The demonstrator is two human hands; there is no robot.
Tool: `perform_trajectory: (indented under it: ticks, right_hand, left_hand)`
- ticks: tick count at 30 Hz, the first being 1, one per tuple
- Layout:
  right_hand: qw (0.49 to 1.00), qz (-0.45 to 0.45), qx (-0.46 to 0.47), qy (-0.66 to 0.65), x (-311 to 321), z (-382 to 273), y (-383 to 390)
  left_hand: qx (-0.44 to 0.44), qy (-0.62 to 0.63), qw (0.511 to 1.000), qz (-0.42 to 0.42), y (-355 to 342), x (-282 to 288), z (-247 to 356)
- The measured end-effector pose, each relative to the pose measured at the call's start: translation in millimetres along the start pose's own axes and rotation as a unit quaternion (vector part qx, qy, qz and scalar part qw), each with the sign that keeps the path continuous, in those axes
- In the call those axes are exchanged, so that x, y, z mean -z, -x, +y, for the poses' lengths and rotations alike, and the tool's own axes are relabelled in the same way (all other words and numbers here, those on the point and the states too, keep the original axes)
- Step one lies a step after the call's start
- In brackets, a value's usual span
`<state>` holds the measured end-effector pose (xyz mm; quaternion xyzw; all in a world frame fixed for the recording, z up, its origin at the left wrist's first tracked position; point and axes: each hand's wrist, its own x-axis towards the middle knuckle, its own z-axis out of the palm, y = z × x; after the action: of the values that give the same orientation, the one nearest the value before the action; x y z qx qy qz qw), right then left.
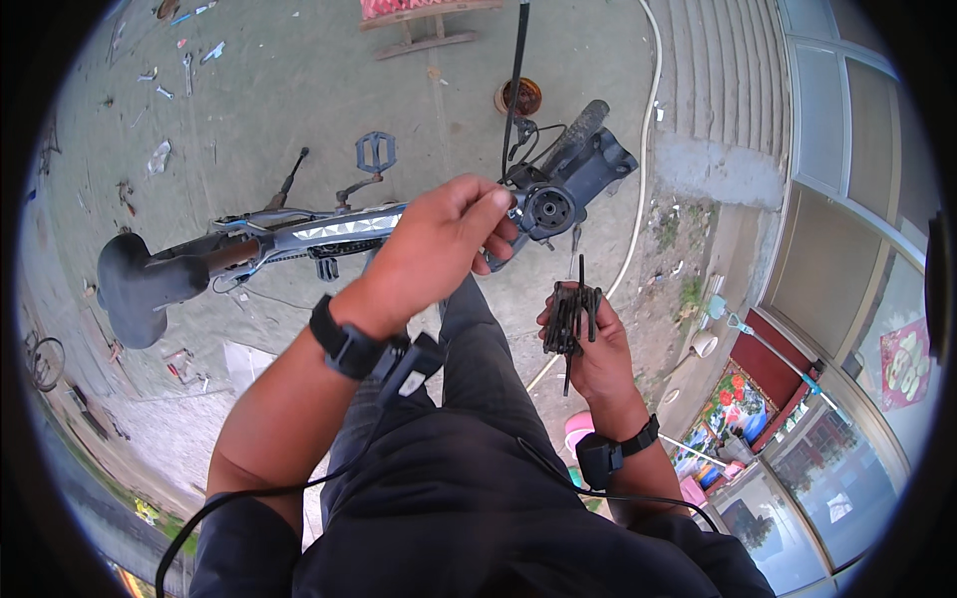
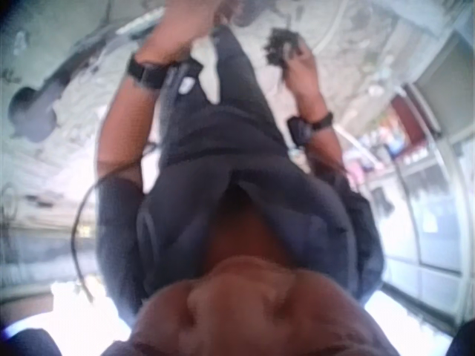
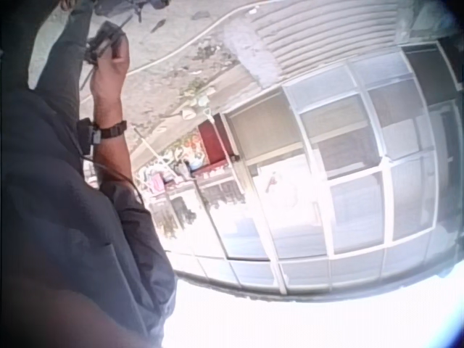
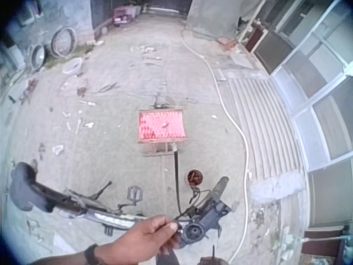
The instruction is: The person walks around a cluttered outdoor area, picks up a bicycle gear shifter from a basin, and then uses a multi-tool to adjust the shifter on the bicycle handlebar. The person manipulates the shifter and tool repeatedly.
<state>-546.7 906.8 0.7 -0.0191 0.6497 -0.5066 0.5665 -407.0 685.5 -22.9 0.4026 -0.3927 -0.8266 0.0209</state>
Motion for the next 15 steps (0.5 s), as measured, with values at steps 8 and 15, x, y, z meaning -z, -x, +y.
perform_trajectory:
  ticks: [8, 15]
  right_hand:
    - [0.999, -0.01, -0.004, -0.053, 8.3, 5.9, 0.9]
    - [0.999, 0.011, -0.006, -0.038, 6.6, 4.0, 1.3]
  left_hand:
    - [0.062, -0.084, 0.991, -0.079, -16.0, 6.0, 16.9]
    - [0.042, -0.079, 0.991, -0.099, -14.0, 8.4, 17.9]
